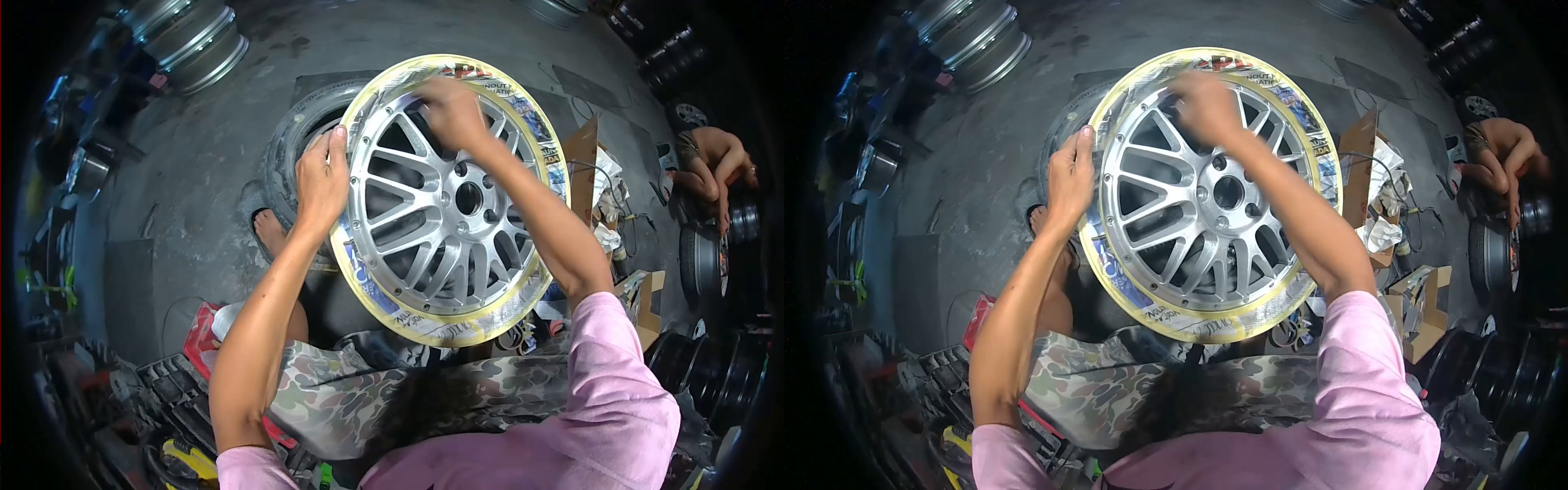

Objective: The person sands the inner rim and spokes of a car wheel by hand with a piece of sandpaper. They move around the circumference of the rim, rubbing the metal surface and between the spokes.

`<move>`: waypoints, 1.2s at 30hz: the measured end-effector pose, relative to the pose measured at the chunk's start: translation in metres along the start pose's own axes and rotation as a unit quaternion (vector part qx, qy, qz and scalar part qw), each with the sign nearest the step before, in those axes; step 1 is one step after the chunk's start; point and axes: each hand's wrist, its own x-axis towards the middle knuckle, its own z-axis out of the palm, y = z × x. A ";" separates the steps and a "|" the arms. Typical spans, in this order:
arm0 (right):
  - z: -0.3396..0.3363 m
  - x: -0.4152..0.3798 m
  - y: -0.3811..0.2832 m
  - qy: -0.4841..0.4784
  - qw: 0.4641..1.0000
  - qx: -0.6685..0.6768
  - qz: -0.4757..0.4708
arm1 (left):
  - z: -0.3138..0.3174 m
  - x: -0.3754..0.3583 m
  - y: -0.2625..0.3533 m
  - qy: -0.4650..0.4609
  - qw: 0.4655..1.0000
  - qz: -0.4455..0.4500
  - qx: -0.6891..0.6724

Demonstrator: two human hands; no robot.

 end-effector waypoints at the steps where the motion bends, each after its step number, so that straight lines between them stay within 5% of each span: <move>1: 0.002 0.007 -0.042 -0.101 0.994 0.019 -0.049 | -0.001 0.001 0.000 0.001 1.000 0.001 0.002; 3: -0.010 -0.003 -0.082 -0.167 0.957 0.086 -0.223 | -0.004 0.002 -0.001 -0.018 1.000 -0.018 0.013; 5: -0.010 0.005 -0.073 -0.171 0.943 0.080 -0.273 | -0.003 0.004 -0.004 -0.009 1.000 -0.005 0.000; 12: -0.036 -0.007 0.021 -0.056 0.989 -0.103 0.095 | -0.003 0.002 -0.002 -0.007 1.000 0.004 0.005; 16: -0.024 0.001 0.020 -0.016 0.993 -0.092 0.071 | -0.002 0.001 0.002 -0.008 0.998 0.046 0.036; 19: -0.010 0.007 -0.027 -0.060 0.997 0.025 -0.035 | -0.002 0.000 0.000 -0.025 0.991 0.092 0.092; 20: 0.001 0.006 -0.041 -0.062 0.985 0.048 -0.152 | -0.002 0.000 0.000 -0.034 0.984 0.128 0.117; 23: -0.010 -0.003 -0.087 -0.228 0.930 0.088 -0.275 | -0.011 -0.004 0.002 -0.073 0.996 0.057 0.013; 27: -0.002 0.010 -0.055 -0.137 0.954 0.022 -0.265 | -0.014 -0.005 0.007 -0.080 0.996 0.009 -0.024; 29: -0.011 0.009 -0.022 -0.060 0.984 -0.108 -0.130 | -0.010 -0.007 0.007 -0.036 0.997 0.061 -0.030; 32: -0.017 0.013 -0.009 -0.126 0.985 -0.119 -0.003 | -0.003 -0.006 -0.001 -0.027 0.996 0.066 -0.050; 36: -0.003 0.010 -0.043 -0.120 0.979 -0.015 -0.165 | -0.004 -0.003 -0.004 -0.020 0.998 0.055 -0.033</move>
